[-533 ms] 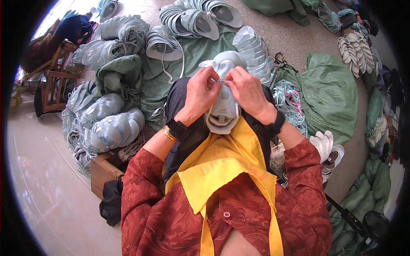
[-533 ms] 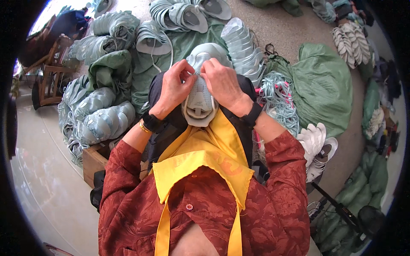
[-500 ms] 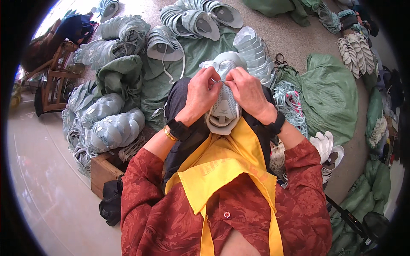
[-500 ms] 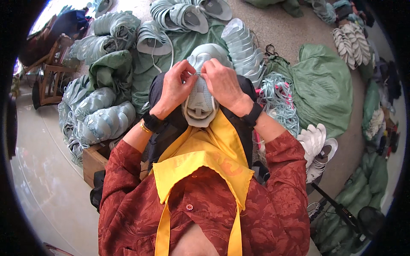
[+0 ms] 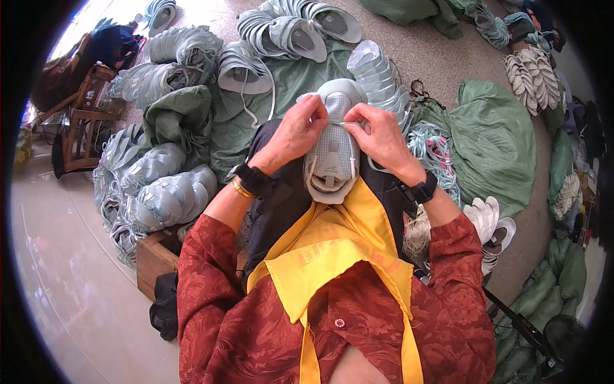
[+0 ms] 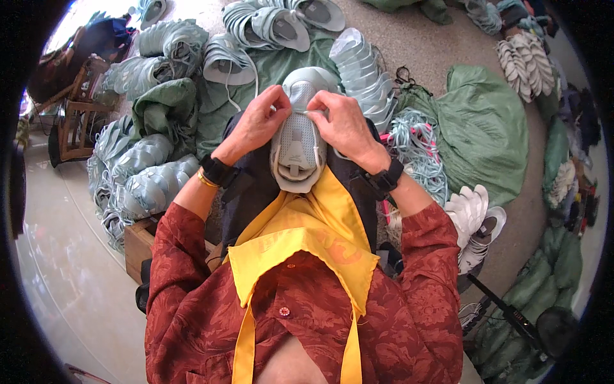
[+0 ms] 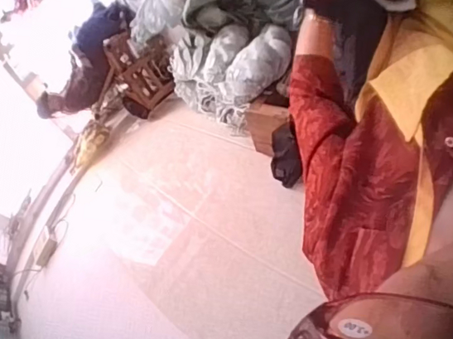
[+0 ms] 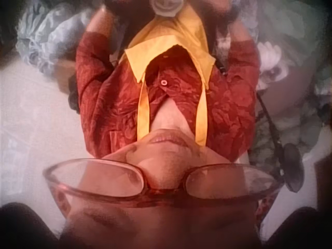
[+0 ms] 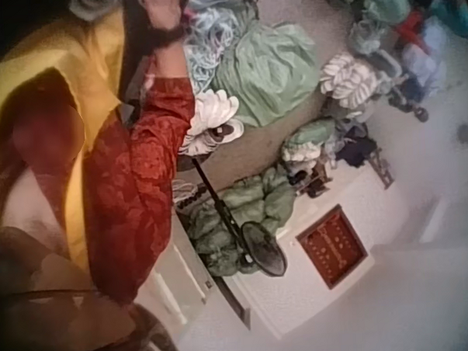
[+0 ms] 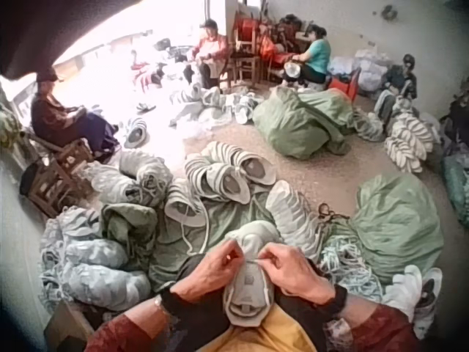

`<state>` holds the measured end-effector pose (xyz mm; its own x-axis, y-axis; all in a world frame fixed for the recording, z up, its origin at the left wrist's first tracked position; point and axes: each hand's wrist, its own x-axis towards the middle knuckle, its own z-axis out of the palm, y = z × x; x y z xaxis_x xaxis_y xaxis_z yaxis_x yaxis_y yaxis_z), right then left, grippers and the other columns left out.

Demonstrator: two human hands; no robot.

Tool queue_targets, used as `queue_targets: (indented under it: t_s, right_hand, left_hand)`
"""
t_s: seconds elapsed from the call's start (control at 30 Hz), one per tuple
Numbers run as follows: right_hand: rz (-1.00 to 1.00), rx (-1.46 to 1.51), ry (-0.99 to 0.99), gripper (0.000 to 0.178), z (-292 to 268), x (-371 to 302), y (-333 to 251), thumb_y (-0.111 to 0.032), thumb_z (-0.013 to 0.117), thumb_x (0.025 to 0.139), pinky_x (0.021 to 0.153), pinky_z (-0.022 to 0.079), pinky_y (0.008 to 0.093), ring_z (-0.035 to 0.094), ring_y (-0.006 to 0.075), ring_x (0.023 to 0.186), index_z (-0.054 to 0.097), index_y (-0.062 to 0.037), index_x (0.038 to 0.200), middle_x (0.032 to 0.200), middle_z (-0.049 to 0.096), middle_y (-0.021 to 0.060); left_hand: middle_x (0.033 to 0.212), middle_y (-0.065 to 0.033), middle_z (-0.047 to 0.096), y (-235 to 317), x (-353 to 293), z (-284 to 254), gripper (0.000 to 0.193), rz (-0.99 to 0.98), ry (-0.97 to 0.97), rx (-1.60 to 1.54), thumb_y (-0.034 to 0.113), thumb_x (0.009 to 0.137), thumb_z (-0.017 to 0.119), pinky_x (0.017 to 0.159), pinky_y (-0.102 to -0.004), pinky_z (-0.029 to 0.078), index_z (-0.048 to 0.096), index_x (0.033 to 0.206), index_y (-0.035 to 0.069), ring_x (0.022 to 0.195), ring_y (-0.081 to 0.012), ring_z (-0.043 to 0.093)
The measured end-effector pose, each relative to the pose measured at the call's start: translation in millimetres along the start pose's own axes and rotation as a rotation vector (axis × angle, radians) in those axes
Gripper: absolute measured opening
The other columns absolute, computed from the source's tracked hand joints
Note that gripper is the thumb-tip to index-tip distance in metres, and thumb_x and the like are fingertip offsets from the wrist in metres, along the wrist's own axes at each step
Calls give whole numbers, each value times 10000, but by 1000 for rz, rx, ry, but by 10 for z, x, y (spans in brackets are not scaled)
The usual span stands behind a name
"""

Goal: The person sits on the floor and laces a white sneaker held on their lap. They thread the laces through the eyelets, pull them tight, and tie a knot. The person then picks up a pair of pink scissors to trim the excess lace length.

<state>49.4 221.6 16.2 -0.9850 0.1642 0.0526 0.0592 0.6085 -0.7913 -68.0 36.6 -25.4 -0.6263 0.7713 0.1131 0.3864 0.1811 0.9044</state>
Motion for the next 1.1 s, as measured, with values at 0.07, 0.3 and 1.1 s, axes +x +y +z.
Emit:
queue_targets:
  t_s: [0.07, 0.3, 1.1]
  right_hand:
    - [-51, -42, 22, 116, -41, -55, 64, -69, 725, 878, 728, 540, 440, 702, 365, 847, 662, 1, 946, 900, 710, 178]
    - [-99, -230, 111, 76, -170, -320, -23, -39, 696, 892, 732, 540, 450, 691, 377, 867, 665, -22, 959, 912, 705, 160]
    - [0, -243, 131, 129, -106, -440, -30, -33, 697, 888, 743, 536, 470, 679, 399, 893, 639, -22, 1002, 939, 683, 167]
  left_hand:
    - [904, -36, 593, -5, -12, -120, 78, -55, -20, -17, 9, 943, 642, 698, -280, 491, 581, 990, 22, 823, -121, 572]
    - [898, -29, 606, -43, -477, -902, 84, -197, 53, -128, -55, 1009, 556, 731, -252, 501, 530, 975, 17, 810, -90, 578]
    - [850, -182, 550, 161, -383, -732, 157, 54, 11, 550, -35, 882, 612, 689, -480, 476, 491, 975, 1, 788, -424, 594]
